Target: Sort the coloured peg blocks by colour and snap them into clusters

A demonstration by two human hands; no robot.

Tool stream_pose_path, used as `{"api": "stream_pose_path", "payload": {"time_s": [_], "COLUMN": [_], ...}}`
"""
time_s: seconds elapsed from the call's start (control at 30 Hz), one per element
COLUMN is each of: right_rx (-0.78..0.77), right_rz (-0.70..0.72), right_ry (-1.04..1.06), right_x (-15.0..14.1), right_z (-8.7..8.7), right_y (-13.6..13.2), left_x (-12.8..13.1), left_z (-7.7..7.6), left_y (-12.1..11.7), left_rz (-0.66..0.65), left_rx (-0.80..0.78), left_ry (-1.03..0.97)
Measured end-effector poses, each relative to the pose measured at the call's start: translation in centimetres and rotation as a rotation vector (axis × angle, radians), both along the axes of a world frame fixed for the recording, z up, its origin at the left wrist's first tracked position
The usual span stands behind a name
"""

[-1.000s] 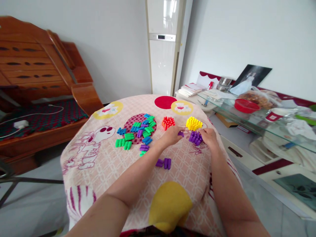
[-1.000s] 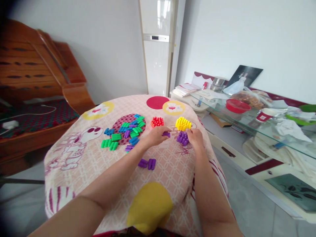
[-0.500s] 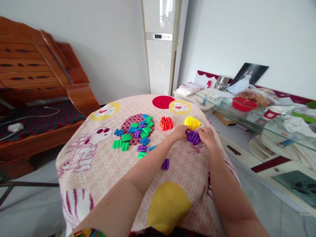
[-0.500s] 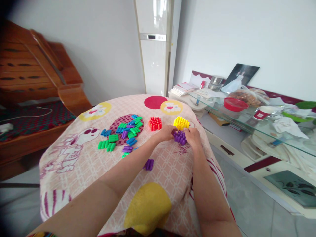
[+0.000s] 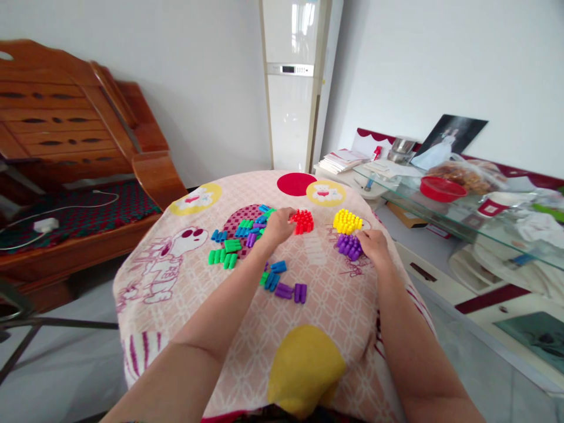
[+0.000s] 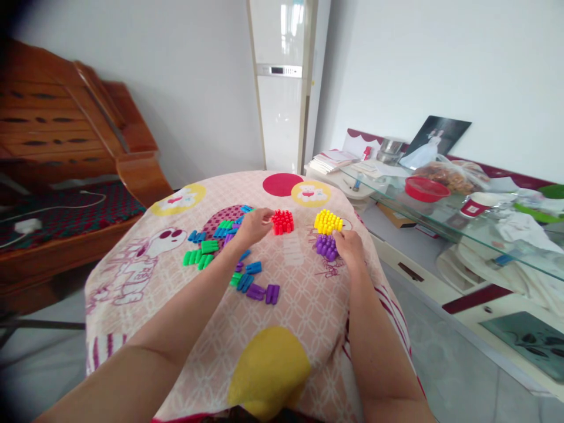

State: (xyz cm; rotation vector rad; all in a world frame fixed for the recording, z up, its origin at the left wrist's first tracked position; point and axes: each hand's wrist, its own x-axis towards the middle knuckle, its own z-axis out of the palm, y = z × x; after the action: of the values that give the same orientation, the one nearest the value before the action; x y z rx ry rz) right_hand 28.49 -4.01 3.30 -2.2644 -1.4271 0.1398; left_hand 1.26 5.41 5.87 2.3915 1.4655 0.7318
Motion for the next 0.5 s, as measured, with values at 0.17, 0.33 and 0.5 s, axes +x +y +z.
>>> {"api": "stream_pose_path", "payload": {"time_s": [0.17, 0.33, 0.5], "right_rx": [-0.018, -0.012, -0.020], "right_rz": [-0.005, 0.008, 0.002], "right_ry": [-0.023, -0.027, -0.031], "right_x": [-0.3, -0.2, -0.2], "right_z": [0.4, 0.5, 0.4], "right_y": [-0.1, -0.2, -0.2], "left_x": [-6.5, -8.9, -8.8], "left_z": [-1.0, -1.0, 0.2], "left_y": [2.0, 2.5, 2.2], "left_rz": [0.230, 0.216, 0.210], "left_rx": [-0.037, -0.067, -0.153], "left_ry": [0.161, 0.118, -0.077]}}
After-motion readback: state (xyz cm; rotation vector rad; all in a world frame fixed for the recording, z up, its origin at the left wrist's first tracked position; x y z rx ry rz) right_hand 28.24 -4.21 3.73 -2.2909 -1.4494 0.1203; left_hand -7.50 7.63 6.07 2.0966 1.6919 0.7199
